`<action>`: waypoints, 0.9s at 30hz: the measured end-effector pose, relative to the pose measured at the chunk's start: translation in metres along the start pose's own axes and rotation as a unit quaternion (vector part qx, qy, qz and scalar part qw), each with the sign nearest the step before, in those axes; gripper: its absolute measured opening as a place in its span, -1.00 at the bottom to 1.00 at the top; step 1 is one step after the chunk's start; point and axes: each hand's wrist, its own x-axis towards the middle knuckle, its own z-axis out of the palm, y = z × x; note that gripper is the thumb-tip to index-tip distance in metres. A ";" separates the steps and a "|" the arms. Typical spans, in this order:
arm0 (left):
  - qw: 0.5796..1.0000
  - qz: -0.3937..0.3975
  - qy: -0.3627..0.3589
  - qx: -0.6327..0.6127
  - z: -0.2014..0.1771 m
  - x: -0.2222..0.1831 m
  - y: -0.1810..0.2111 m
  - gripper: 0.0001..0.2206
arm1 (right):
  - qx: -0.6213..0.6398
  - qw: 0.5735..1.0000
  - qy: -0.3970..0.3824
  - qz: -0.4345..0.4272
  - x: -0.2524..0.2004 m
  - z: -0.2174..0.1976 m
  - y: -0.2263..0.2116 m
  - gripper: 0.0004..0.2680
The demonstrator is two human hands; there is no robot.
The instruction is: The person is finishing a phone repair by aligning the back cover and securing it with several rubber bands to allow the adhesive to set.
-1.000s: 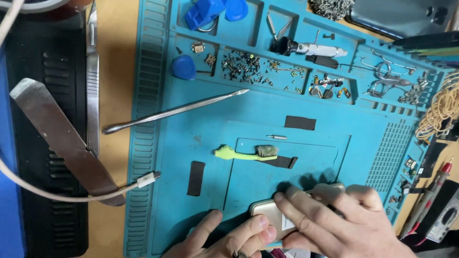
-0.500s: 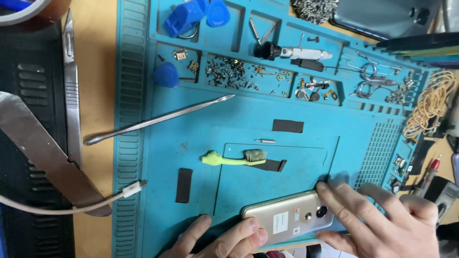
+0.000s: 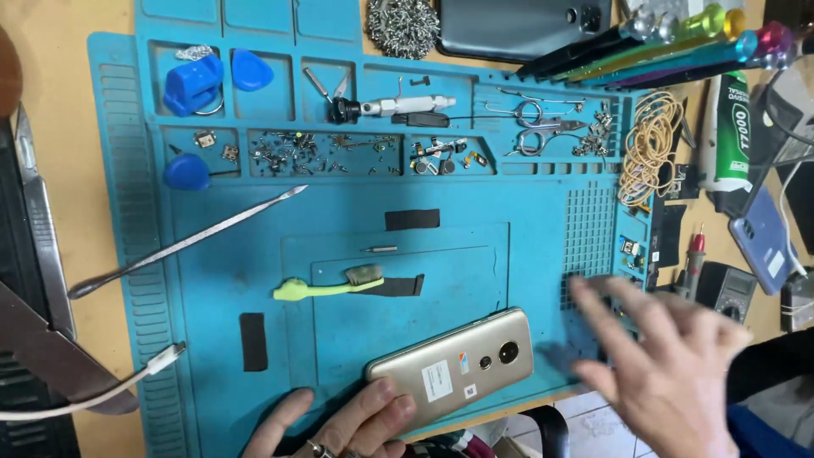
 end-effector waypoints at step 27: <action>0.985 0.015 0.083 -0.154 -0.109 0.146 -0.009 -0.62 | 0.451 0.879 0.143 -0.055 0.009 -0.017 -0.075 -0.70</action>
